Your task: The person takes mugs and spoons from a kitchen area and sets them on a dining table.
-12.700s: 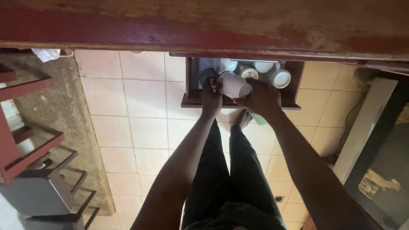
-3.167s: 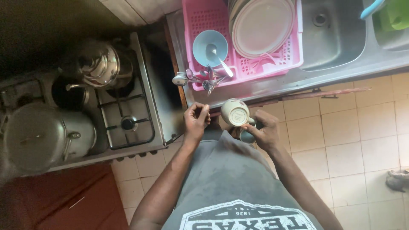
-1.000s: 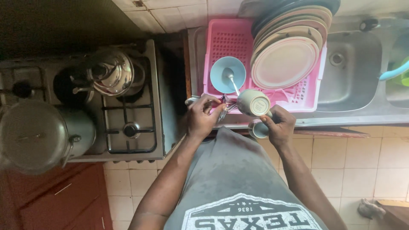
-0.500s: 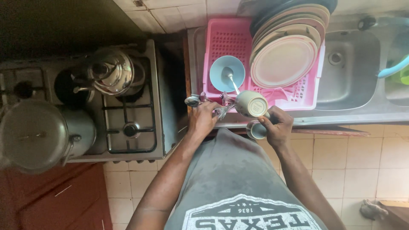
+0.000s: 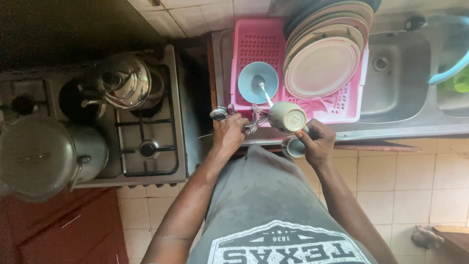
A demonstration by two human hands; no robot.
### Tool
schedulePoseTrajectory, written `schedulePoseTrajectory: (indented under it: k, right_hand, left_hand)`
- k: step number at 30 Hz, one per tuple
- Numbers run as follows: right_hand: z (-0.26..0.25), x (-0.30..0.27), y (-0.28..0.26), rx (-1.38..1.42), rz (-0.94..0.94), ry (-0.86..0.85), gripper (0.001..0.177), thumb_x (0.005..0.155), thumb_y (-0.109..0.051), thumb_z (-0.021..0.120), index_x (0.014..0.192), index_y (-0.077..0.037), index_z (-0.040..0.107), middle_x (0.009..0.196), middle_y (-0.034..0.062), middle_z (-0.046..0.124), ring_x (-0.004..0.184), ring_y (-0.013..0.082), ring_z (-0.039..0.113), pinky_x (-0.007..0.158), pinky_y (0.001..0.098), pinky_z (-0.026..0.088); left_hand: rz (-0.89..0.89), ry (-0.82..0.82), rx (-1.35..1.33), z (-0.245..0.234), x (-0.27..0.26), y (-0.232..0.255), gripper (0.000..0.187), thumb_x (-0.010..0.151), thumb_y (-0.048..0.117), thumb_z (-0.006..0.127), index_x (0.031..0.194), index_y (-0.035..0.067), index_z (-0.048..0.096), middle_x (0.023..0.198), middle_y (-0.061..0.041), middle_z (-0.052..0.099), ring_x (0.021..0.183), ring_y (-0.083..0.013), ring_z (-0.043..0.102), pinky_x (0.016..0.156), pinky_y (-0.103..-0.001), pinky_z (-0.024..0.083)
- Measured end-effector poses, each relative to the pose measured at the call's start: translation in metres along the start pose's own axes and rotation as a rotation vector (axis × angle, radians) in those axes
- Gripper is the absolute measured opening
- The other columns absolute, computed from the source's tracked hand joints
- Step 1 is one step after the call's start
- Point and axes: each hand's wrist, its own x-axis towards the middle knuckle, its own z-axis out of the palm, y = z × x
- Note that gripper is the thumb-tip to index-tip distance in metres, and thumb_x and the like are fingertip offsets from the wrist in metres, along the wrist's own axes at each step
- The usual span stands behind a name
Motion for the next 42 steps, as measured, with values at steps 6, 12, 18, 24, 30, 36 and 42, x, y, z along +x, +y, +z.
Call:
schedulePoseTrajectory:
  k: [6, 12, 18, 24, 30, 36, 42]
  right_hand:
    - [0.002, 0.000, 0.000, 0.004, -0.011, 0.002, 0.051, 0.087, -0.052, 0.080, 0.081, -0.003, 0.065, 0.068, -0.0003, 0.054, 0.066, 0.0106, 0.047, 0.061, 0.0297, 0.039]
    - [0.003, 0.001, -0.008, 0.015, -0.030, 0.007, 0.049, 0.087, -0.050, 0.080, 0.081, -0.004, 0.065, 0.069, -0.0007, 0.055, 0.066, 0.0106, 0.048, 0.061, 0.0297, 0.040]
    - [0.000, -0.003, -0.007, 0.024, -0.011, 0.038, 0.049, 0.086, -0.047, 0.081, 0.078, -0.003, 0.062, 0.068, 0.0000, 0.052, 0.066, 0.0112, 0.045, 0.060, 0.0304, 0.037]
    - [-0.005, -0.013, 0.000, 0.008, -0.036, 0.094, 0.049, 0.087, -0.045, 0.082, 0.078, -0.002, 0.061, 0.069, 0.0015, 0.051, 0.066, 0.0125, 0.044, 0.061, 0.0313, 0.036]
    - [-0.007, -0.024, 0.002, 0.023, -0.041, 0.140, 0.050, 0.088, -0.047, 0.081, 0.077, -0.003, 0.059, 0.070, 0.0005, 0.051, 0.067, 0.0119, 0.046, 0.061, 0.0308, 0.038]
    - [-0.007, -0.036, 0.000, 0.046, -0.032, 0.193, 0.052, 0.088, -0.048, 0.081, 0.076, -0.003, 0.056, 0.070, 0.0005, 0.048, 0.067, 0.0121, 0.043, 0.061, 0.0308, 0.036]
    - [-0.010, -0.053, -0.002, 0.091, 0.015, 0.254, 0.053, 0.087, -0.051, 0.080, 0.079, -0.003, 0.059, 0.071, -0.0011, 0.049, 0.068, 0.0101, 0.044, 0.061, 0.0288, 0.036]
  left_hand:
    - [0.044, 0.030, -0.037, -0.012, 0.000, 0.008, 0.017, 0.076, 0.016, 0.081, 0.091, 0.012, 0.076, 0.087, -0.010, 0.066, 0.085, -0.0340, 0.069, 0.072, -0.050, 0.051]
    - [-0.032, 0.082, -0.236, -0.037, 0.001, 0.018, 0.018, 0.077, 0.019, 0.084, 0.092, 0.011, 0.078, 0.087, -0.007, 0.068, 0.079, -0.0277, 0.067, 0.071, -0.042, 0.051]
    - [-0.028, 0.006, -0.456, -0.077, 0.005, 0.040, 0.019, 0.075, 0.016, 0.087, 0.091, 0.008, 0.080, 0.083, -0.007, 0.063, 0.077, -0.0190, 0.065, 0.073, -0.035, 0.053]
    - [0.104, 0.002, -0.632, -0.071, 0.012, 0.040, 0.012, 0.083, 0.007, 0.079, 0.091, 0.001, 0.073, 0.100, -0.006, 0.071, 0.097, -0.0164, 0.069, 0.086, -0.034, 0.054]
    - [0.011, 0.038, -0.876, -0.072, 0.012, 0.047, 0.011, 0.100, 0.013, 0.065, 0.102, 0.002, 0.064, 0.095, -0.005, 0.075, 0.094, -0.0119, 0.075, 0.082, -0.027, 0.060]
    - [0.107, 0.394, -1.199, -0.020, 0.012, 0.019, 0.023, 0.116, 0.027, 0.052, 0.103, 0.007, 0.051, 0.077, 0.002, 0.046, 0.066, -0.0072, 0.042, 0.060, -0.024, 0.038]
    - [-0.411, 0.062, -1.589, -0.003, 0.004, 0.049, 0.022, 0.105, 0.030, 0.058, 0.092, 0.015, 0.048, 0.059, 0.008, 0.031, 0.048, -0.0038, 0.028, 0.041, -0.022, 0.022]
